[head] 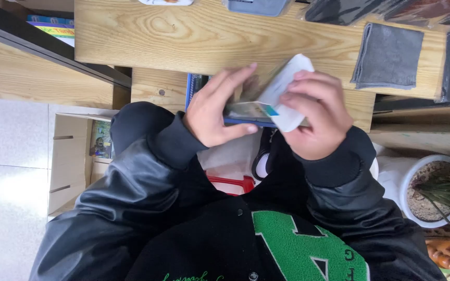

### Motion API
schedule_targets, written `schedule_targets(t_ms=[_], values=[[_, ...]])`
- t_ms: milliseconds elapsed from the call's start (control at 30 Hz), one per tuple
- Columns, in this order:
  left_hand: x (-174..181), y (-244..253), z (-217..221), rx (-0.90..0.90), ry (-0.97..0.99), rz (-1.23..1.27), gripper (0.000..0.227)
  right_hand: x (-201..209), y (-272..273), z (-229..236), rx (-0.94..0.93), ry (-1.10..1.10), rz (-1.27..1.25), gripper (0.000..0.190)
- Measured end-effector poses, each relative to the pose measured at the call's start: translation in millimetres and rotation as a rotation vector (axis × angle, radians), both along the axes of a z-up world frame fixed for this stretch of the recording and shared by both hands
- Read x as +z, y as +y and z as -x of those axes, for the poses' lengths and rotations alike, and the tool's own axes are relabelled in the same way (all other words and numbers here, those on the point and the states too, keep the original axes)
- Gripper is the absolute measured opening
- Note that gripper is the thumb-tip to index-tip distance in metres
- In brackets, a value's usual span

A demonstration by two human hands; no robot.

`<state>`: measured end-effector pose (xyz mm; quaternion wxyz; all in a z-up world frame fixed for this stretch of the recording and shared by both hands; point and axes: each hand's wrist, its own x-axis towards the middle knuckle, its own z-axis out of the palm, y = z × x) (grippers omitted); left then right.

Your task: The person is removing a screen protector from its retail packaging and placing it into a protective white sleeve, repeatedly inspecting and re-inserting it.

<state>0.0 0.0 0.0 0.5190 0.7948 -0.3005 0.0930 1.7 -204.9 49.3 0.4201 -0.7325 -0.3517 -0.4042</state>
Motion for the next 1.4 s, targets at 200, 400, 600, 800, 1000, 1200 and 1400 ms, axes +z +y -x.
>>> schedule_targets(t_ms=[200, 400, 600, 800, 1000, 1200, 1400], values=[[9, 6, -9, 0.189, 0.470, 0.187, 0.084, 12, -26, 10, -0.063, 0.016, 0.048, 0.029], [-7, 1, -15, 0.004, 1.215, 0.924, 0.059, 6, -30, 12, 0.009, -0.014, 0.125, 0.017], [-12, 10, -17, 0.302, 0.637, 1.132, 0.068, 4, -32, 6, 0.071, 0.238, 0.211, 0.051], [18, 15, 2, 0.454, 0.038, 0.441, 0.065, -17, -8, 6, -0.039, 0.696, -0.098, 0.061], [15, 13, 21, 0.533, -0.272, 0.021, 0.074, -46, 14, -3, 0.390, 1.187, -0.878, 0.064], [25, 5, 24, 0.551, -0.345, -0.089, 0.058, -58, 22, -6, 0.394, 1.419, -1.296, 0.044], [34, 9, 16, 0.554, -0.051, 0.190, 0.058, -53, 19, -8, 0.494, 1.362, -1.231, 0.028]])
